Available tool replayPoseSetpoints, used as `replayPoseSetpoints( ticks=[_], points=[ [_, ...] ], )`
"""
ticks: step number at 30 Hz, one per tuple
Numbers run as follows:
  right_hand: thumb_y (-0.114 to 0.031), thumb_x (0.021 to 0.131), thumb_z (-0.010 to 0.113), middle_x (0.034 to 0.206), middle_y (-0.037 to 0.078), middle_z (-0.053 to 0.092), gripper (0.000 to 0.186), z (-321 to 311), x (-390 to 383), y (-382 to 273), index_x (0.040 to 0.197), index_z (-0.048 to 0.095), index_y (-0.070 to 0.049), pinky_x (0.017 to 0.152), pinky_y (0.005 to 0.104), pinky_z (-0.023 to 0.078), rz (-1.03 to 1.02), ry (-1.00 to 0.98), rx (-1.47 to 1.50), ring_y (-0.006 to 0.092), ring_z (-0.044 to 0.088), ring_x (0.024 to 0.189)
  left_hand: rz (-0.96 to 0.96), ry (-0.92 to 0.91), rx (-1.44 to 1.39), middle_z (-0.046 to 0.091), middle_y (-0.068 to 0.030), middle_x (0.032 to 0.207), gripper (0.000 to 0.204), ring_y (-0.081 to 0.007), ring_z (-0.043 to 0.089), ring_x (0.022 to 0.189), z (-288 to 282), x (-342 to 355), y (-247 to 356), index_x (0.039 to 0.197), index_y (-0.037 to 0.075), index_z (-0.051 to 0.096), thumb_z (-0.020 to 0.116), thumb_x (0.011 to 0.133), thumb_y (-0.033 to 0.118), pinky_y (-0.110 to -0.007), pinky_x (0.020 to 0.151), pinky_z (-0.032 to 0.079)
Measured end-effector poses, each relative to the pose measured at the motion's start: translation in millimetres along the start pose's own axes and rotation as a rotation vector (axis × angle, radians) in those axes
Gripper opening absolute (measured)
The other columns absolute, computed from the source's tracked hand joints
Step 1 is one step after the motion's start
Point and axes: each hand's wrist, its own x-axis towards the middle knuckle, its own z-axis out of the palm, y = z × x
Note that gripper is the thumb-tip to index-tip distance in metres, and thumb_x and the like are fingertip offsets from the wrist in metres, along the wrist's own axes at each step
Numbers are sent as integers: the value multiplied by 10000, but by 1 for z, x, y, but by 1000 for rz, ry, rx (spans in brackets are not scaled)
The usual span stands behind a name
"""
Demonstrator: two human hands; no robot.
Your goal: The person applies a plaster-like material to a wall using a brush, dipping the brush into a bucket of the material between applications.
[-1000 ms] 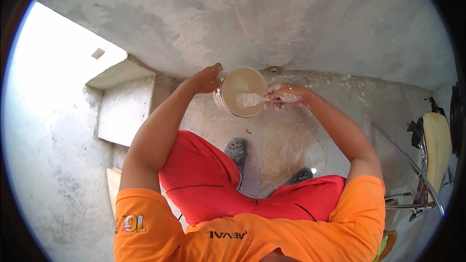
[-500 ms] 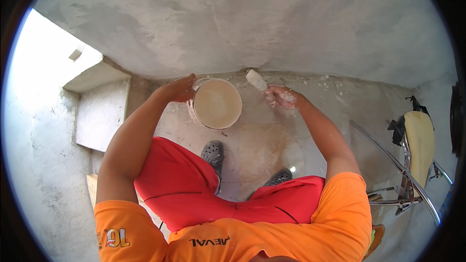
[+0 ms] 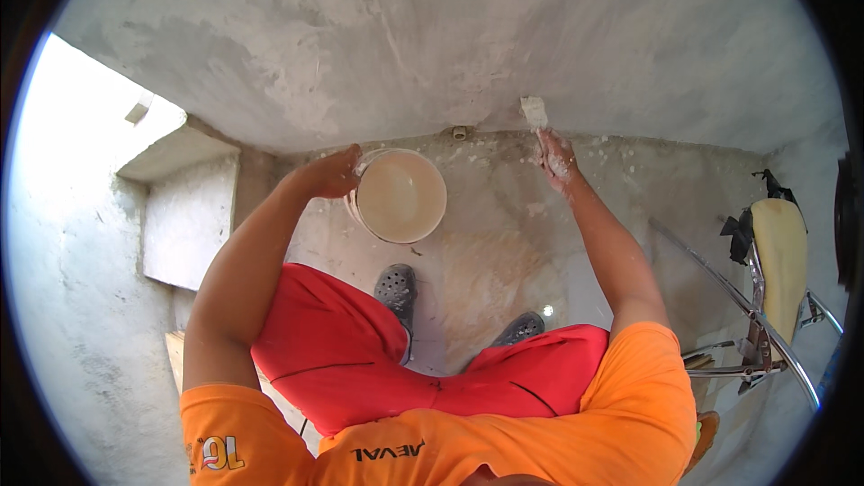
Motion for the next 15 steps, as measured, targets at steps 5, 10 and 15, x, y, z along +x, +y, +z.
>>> replayPoseSetpoints(
  ticks=[5,10,15],
  points=[
    [-306,979,641,693,13,601,234,-44,6,69,1013,628,-76,497,281,417,205,120,-107,120,540,539,-34,-20,-12,588,-340,1290,648,-417,605,1197,2,2,-4,1422,-82,358,601,881,180,-438,1002,473],
    [-283,985,625,727,38,608,196,-45,23,76,1019,607,-91,550,301,470,279,80,-97,132,555,567,-74,-51,-19,610,-357,1233,728,-397,641,1136,0,-3,-8,1463,-120,271,599,874,154,-424,963,496],
    [-228,953,674,856,30,652,269,-34,35,43,1185,586,-124,606,306,484,162,-208,-35,140,601,663,-109,-103,-45,565,-365,1307,829,-381,630,1161,-3,1,-6,1512,-138,173,606,874,165,-406,980,488]
  ],
)
